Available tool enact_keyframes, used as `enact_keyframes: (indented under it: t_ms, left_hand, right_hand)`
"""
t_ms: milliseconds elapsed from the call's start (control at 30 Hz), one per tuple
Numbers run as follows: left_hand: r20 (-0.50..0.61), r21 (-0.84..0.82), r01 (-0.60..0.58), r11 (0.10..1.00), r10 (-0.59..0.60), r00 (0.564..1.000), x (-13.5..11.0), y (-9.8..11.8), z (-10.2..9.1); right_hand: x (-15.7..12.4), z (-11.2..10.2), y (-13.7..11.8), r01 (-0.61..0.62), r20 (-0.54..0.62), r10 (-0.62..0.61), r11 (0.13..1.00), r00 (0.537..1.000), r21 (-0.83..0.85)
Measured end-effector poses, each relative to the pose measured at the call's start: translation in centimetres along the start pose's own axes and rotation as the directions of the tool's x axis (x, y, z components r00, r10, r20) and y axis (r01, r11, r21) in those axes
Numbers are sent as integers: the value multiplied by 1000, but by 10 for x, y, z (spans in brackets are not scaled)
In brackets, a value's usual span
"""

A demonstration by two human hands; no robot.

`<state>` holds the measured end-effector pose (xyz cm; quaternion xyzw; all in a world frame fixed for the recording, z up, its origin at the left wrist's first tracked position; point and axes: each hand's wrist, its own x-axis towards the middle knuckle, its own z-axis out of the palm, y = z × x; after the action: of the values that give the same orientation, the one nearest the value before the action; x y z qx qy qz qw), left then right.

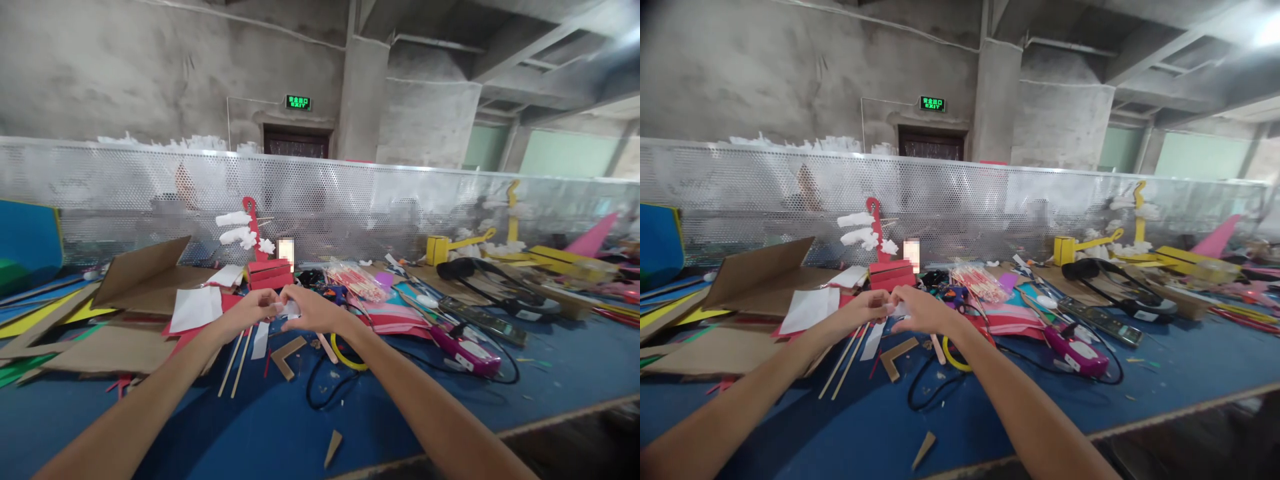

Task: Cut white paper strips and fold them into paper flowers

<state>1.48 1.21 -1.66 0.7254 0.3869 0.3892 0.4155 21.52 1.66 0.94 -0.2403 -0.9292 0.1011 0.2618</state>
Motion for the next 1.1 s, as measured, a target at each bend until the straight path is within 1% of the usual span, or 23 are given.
enact_keyframes:
  t_ms: [100,267,467,633,733,867,1000,1100]
  left_hand:
    - [22,-57,47,997,-46,999,-2,2,2]
    - [38,-59,116,991,-114,993,-2,-2,-2]
    - [31,-51,171,984,-169,985,-2,-3,-4]
    - [41,4,173,985,-173,984,-2,-4,-5]
    - [69,45,166,985,-169,983,0,-6,-5]
    - [106,56,150,987,-155,982,-1,-4,-4]
    - [147,33,39,999,-44,988,-4,2,0]
    - [189,17,-27,999,24,982,-4,4,1]
  right_hand:
    - [2,3,0,67,-14,-68,995,998,-75]
    - [0,0,3,81,-20,-84,988,996,-135]
    - [-2,-4,4,125,-31,-130,984,991,-131]
    - [0,-3,7,168,-85,-178,979,980,-119]
    - [0,-4,6,139,-53,-143,987,988,-77]
    - [-2,-7,3,38,-20,-37,998,999,50]
    - [-2,-8,3,-44,-70,54,990,996,137]
    - [-2,-8,5,-46,-97,72,968,993,245]
